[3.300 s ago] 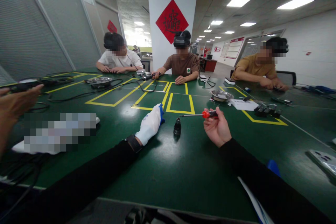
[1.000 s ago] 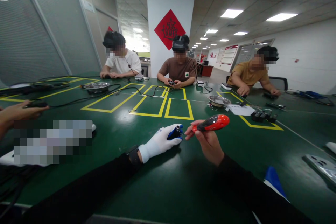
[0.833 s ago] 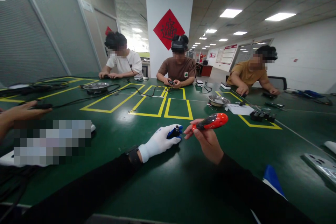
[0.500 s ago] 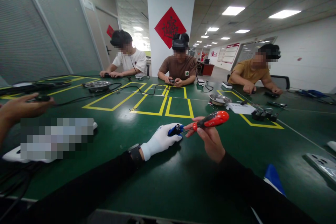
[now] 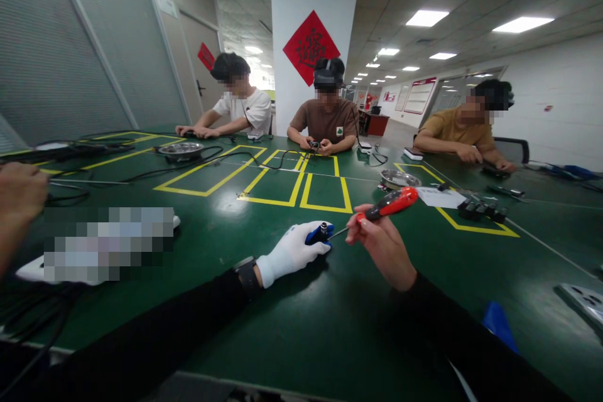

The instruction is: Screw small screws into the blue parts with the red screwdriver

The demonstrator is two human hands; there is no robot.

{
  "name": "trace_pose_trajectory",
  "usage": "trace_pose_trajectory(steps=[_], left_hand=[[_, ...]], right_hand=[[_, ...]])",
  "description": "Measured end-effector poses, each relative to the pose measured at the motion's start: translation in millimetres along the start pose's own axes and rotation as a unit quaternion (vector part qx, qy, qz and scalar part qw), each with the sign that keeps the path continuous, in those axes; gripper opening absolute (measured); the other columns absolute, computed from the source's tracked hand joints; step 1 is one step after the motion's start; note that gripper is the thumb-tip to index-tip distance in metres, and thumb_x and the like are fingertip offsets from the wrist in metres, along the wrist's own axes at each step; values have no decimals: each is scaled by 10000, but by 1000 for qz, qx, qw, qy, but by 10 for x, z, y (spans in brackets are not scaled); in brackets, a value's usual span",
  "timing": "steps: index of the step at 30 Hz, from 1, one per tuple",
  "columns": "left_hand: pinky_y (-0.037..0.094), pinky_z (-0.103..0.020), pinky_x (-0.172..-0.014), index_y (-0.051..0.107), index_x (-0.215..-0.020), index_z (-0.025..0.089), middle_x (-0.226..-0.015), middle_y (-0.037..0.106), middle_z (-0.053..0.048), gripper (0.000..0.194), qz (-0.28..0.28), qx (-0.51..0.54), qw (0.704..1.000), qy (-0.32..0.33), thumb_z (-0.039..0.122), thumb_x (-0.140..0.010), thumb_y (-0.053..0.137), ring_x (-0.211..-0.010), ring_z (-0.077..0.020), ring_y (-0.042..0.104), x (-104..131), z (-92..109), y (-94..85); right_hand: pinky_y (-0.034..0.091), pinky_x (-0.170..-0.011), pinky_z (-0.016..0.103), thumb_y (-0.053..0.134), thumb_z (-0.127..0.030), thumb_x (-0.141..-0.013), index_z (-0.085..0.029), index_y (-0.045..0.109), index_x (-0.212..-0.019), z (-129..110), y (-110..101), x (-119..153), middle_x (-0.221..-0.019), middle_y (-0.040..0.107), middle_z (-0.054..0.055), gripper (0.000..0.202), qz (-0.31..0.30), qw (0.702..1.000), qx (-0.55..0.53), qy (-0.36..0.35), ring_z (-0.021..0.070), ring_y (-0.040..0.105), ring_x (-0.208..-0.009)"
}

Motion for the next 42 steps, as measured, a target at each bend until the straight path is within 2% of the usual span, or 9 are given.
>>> trace_pose_trajectory(steps=[3, 7, 15, 20, 25, 29, 35, 38, 42], left_hand=[[479, -354, -916, 619, -1176, 216, -1129, 677, -34, 421, 6, -10, 1000, 3, 321, -767, 628, -1005, -237, 629, 4, -8, 2], [485, -353, -907, 611, -1189, 214, -1125, 678, -39, 430, 3, -8, 1000, -2, 317, -771, 624, -987, -233, 636, 7, -19, 8], [489, -333, -886, 605, -1185, 197, -1100, 683, -48, 422, -4, -7, 1000, 6, 317, -781, 615, -958, -219, 644, 16, 2, 1], [481, -323, -895, 609, -1175, 199, -1087, 689, -34, 414, -13, -10, 1000, 4, 311, -776, 623, -963, -218, 641, 18, 16, 1], [477, -329, -903, 606, -1181, 198, -1095, 686, -38, 418, -12, -10, 1000, 0, 305, -776, 621, -969, -221, 639, 10, 5, 4], [471, -334, -918, 606, -1186, 203, -1118, 679, -40, 432, -3, -9, 1000, -1, 298, -766, 629, -997, -226, 629, 10, 0, 9], [478, -328, -909, 609, -1182, 199, -1103, 685, -41, 424, -14, -4, 1000, -7, 297, -769, 622, -979, -224, 639, 11, 24, 2], [481, -336, -909, 609, -1183, 200, -1085, 691, -38, 427, -15, -10, 1000, -8, 307, -769, 624, -965, -224, 644, 10, 24, 0], [489, -336, -899, 589, -1210, 208, -1111, 684, -42, 440, -19, -20, 1000, -3, 316, -785, 614, -960, -221, 647, 12, -1, 5]], right_hand=[[510, -658, 329, 547, -312, -871, -230, 579, -1066, -8, -18, 3, -1000, 639, 49, 214, 25, 997, 68, -19, 158, 615, -727], [477, -841, 363, 684, -232, -779, -221, 614, -835, -74, -14, 28, -1064, 622, 51, 90, 45, 969, 208, -127, 194, 606, -929], [493, -798, 382, 590, -218, -850, -279, 475, -1024, -50, 99, 57, -716, 559, -62, 217, -29, 998, 19, -54, 133, 597, -632], [460, -916, 446, 541, -243, -859, -289, 471, -1166, -7, 87, 69, -986, 600, 2, 319, 5, 998, 13, -60, 170, 644, -809], [440, -955, 455, 587, -254, -863, -247, 560, -973, -13, 40, 67, -1293, 535, 60, 113, 5, 987, 114, -109, 220, 627, -1042], [424, -967, 455, 592, -215, -866, -259, 531, -944, 20, 63, 66, -1053, 663, 30, 108, 7, 987, 104, -125, 205, 634, -1006], [501, -842, 405, 512, -225, -899, -323, 443, -1176, 92, 102, 85, -875, 582, -38, 302, 41, 995, 2, -93, 135, 613, -711], [435, -967, 462, 482, -251, -908, -287, 473, -1213, 54, 76, 102, -1041, 589, 29, 308, 45, 990, 92, -98, 190, 617, -943], [383, -1025, 466, 608, -240, -839, -238, 613, -978, -1, 46, 123, -1314, 485, 68, 139, 65, 958, 228, -160, 233, 565, -1100]])
Point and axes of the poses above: each hand's wrist, its own x-axis away from the middle knuckle, its own y-axis out of the palm, z = x × y, the point moved 1 cm from there along -x, towards the middle knuckle
